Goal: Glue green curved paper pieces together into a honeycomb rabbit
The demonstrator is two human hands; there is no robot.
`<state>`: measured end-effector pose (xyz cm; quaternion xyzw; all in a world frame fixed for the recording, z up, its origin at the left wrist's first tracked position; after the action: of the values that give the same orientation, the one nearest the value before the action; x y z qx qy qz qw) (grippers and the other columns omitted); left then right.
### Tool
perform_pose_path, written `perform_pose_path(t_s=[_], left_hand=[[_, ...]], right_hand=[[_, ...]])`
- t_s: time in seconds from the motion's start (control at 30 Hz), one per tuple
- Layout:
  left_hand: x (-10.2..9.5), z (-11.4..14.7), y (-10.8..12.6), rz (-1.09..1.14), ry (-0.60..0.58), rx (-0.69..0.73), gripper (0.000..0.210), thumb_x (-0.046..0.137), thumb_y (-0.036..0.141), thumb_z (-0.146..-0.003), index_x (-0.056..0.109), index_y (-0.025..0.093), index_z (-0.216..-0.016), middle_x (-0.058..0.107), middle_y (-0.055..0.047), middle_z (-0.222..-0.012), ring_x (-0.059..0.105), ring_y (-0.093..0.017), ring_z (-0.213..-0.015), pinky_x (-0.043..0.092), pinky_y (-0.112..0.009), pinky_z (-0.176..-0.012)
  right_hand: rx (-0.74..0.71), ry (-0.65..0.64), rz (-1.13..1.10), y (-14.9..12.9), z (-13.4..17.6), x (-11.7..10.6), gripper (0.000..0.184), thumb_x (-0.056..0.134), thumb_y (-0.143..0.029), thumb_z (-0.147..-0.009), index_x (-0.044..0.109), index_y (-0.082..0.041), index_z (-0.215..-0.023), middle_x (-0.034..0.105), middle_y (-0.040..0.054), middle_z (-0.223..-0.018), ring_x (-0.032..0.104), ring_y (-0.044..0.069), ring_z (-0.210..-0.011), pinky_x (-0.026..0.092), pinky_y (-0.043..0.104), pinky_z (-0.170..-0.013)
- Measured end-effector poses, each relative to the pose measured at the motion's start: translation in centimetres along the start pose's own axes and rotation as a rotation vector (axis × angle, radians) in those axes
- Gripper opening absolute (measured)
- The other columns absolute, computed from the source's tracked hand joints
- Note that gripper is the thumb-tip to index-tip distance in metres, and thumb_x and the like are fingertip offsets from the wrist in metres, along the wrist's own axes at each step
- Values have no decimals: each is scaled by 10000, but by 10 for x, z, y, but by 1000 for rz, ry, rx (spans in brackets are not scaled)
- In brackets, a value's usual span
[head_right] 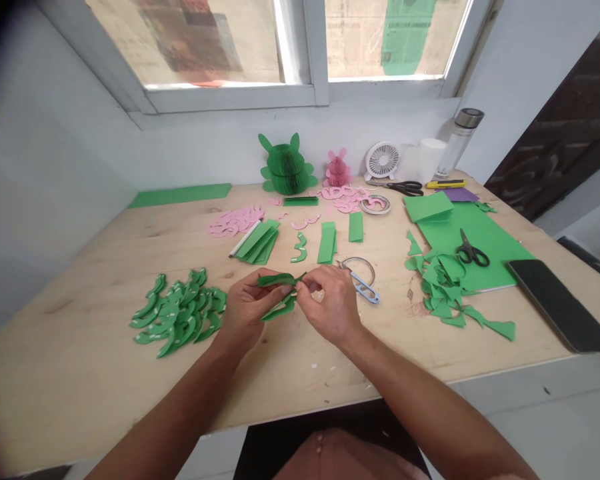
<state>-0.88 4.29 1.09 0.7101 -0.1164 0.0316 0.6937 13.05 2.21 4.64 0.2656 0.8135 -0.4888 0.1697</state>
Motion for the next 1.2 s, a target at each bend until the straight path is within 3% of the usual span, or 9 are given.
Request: perform_pose_path(t_s=[1.2], left_hand=[[1, 1, 0, -39, -18, 41, 130, 746, 193, -657, 670, 165, -758, 685, -23, -761, 599, -120, -678, 477, -219, -620]], right_hand=[[72, -20, -74, 8, -2, 3, 138, 514, -173, -745, 521, -195, -609, 557, -18, -599, 525, 145, -620, 367, 298, -674]])
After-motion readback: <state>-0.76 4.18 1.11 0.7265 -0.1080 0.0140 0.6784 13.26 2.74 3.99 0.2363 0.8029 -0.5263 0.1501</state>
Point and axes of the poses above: each hand's wrist, its own z-axis away from the middle knuckle, its own x-axis out of the palm, y = z × x, the point moved 6 cm from there along -z, towards the middle knuckle
